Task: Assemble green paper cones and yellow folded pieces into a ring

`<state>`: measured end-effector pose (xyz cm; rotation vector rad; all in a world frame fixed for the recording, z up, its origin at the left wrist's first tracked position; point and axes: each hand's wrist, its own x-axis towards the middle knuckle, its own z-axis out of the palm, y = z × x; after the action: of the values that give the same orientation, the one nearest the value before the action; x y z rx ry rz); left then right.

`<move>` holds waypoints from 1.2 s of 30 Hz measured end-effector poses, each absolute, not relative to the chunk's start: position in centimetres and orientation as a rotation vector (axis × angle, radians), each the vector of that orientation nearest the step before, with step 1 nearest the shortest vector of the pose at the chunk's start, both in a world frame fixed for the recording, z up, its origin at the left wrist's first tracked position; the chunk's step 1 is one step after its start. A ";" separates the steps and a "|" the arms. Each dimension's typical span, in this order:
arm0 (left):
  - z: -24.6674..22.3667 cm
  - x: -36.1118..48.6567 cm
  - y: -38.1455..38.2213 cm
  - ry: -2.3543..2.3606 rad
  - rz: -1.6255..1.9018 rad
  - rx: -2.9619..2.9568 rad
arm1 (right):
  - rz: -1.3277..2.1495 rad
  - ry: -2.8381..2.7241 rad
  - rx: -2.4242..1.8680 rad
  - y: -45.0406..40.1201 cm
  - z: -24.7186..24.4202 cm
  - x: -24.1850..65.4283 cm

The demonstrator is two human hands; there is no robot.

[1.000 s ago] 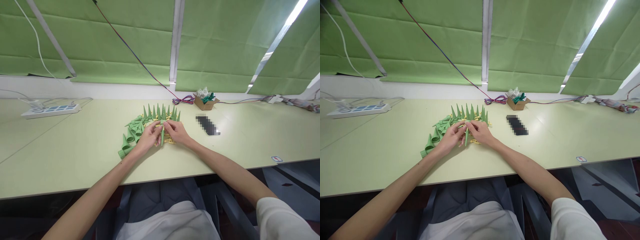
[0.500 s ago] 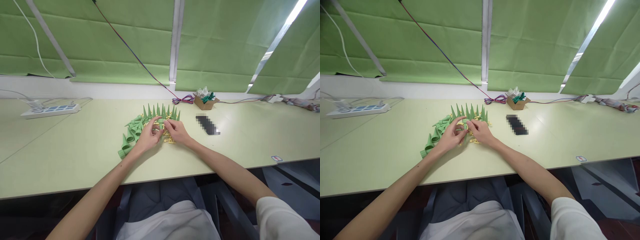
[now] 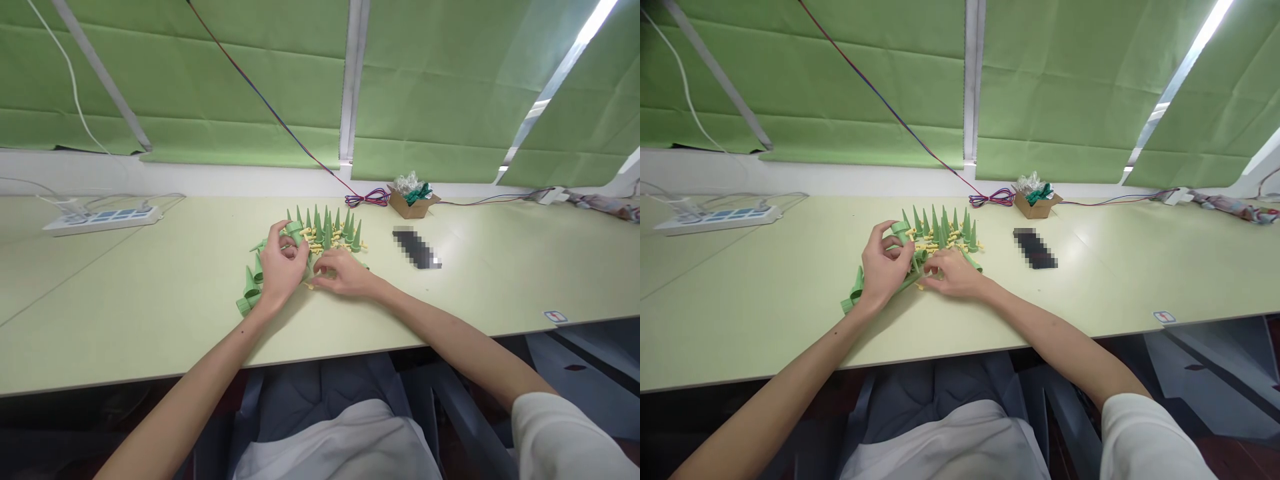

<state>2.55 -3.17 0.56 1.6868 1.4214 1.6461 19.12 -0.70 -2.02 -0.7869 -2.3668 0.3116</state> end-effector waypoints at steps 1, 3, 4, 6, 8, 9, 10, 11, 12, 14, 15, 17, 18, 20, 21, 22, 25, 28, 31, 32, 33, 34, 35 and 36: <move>0.6 2.6 -3.2 1.431 1.631 1.691 | 0.307 -2.400 -0.793 -0.8 -2.1 19.1; 0.6 2.7 -3.3 1.451 1.597 1.696 | 0.312 -2.451 -0.810 -0.8 -2.3 18.9; 0.6 2.7 -3.3 1.460 1.583 1.697 | 0.316 -2.474 -0.817 -0.8 -2.4 18.9; 0.6 2.7 -3.3 1.475 1.566 1.702 | 0.318 -2.513 -0.826 -0.8 -2.6 18.7; 0.5 2.8 -3.3 1.482 1.558 1.712 | 0.309 -2.542 -0.825 -0.7 -2.7 18.6; 0.5 2.7 -3.3 1.483 1.552 1.716 | 0.301 -2.551 -0.824 -0.7 -2.7 18.6; 0.4 2.7 -3.2 1.482 1.546 1.720 | 0.292 -2.556 -0.825 -0.7 -2.7 18.6; 0.4 2.7 -3.2 1.479 1.538 1.723 | 0.281 -2.557 -0.829 -0.6 -2.7 18.7; 0.3 2.7 -3.2 1.475 1.529 1.726 | 0.266 -2.553 -0.837 -0.6 -2.6 18.7; 0.3 2.7 -3.1 1.467 1.507 1.732 | 0.224 -2.529 -0.858 -0.4 -2.5 19.0; 0.3 2.7 -3.1 1.466 1.497 1.735 | 0.200 -2.504 -0.870 -0.3 -2.5 19.2; 0.3 2.8 -3.2 1.468 1.478 1.739 | 0.161 -2.418 -0.899 0.0 -2.4 19.6; 0.3 2.8 -3.2 1.469 1.466 1.737 | 0.153 -2.359 -0.909 0.1 -2.4 19.8; 0.3 2.8 -3.3 1.469 1.430 1.729 | 0.139 -2.244 -0.924 0.3 -2.4 20.0; 0.3 2.9 -3.3 1.472 1.407 1.728 | 0.132 -2.191 -0.932 0.4 -2.4 20.1; 0.3 2.9 -3.3 1.478 1.376 1.735 | 0.129 -2.142 -0.944 0.4 -2.4 20.2; 0.0 2.8 -3.2 1.516 1.238 1.805 | 0.122 -2.021 -0.992 0.4 -2.3 20.2; -0.6 2.7 -3.0 1.531 1.045 1.920 | 0.084 -1.952 -1.040 0.4 -2.0 20.1; -1.2 2.6 -2.9 1.522 0.870 2.075 | 0.055 -1.915 -1.066 0.4 -1.8 20.2; -1.3 2.6 -2.8 1.524 0.820 2.127 | 0.058 -1.907 -1.062 0.4 -1.8 20.2; -1.5 2.6 -2.8 1.531 0.776 2.171 | 0.067 -1.901 -1.052 0.4 -1.7 20.2; -1.6 2.6 -2.7 1.539 0.743 2.203 | 0.080 -1.898 -1.038 0.4 -1.7 20.2; -1.7 2.6 -2.7 1.544 0.719 2.225 | 0.098 -1.897 -1.025 0.4 -1.7 20.2; -1.8 2.6 -2.7 1.546 0.703 2.238 | 0.114 -1.894 -1.015 0.4 -1.7 20.1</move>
<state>2.59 -2.65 -1.79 2.2377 1.5465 0.7035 20.14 0.39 -1.68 -1.0154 -1.8943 0.1142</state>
